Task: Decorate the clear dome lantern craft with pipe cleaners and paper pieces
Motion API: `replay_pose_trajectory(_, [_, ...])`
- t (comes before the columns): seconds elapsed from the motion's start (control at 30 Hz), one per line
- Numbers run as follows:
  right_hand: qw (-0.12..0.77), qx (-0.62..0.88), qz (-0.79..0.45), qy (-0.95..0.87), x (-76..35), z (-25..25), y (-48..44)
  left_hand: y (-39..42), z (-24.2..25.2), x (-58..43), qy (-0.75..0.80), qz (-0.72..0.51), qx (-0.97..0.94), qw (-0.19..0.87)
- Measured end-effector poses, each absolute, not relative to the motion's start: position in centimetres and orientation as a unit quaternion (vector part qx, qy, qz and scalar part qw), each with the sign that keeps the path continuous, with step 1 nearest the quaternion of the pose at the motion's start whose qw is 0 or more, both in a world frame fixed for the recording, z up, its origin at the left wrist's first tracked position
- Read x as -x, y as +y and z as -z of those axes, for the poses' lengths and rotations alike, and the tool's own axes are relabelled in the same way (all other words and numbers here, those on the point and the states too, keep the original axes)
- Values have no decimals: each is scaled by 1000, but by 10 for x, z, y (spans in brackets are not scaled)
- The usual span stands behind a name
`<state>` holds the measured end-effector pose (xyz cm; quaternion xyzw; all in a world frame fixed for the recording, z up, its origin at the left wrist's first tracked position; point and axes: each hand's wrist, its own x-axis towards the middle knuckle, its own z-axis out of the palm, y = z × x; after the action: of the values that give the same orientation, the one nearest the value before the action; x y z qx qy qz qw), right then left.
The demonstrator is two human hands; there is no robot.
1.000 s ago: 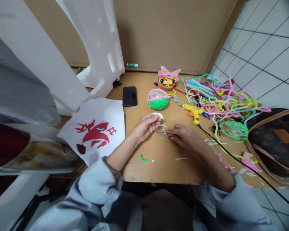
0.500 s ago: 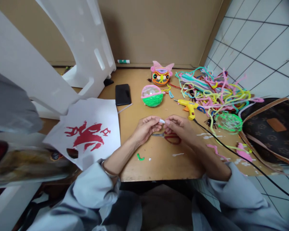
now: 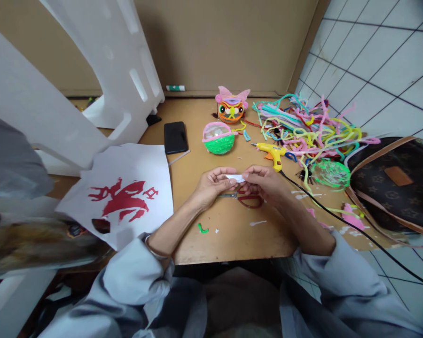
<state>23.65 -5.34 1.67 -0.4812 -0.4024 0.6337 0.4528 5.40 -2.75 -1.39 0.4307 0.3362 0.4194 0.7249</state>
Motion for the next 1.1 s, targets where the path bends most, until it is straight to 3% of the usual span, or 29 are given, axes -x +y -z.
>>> replay_pose_trajectory(0.8, [441, 494, -609, -436, -237, -16, -53, -25, 11, -53, 361, -437, -472, 675])
replay_pose_trajectory(1.1, [491, 485, -582, -431, -241, -13, -48, -24, 3, -47, 354, -423, -511, 660])
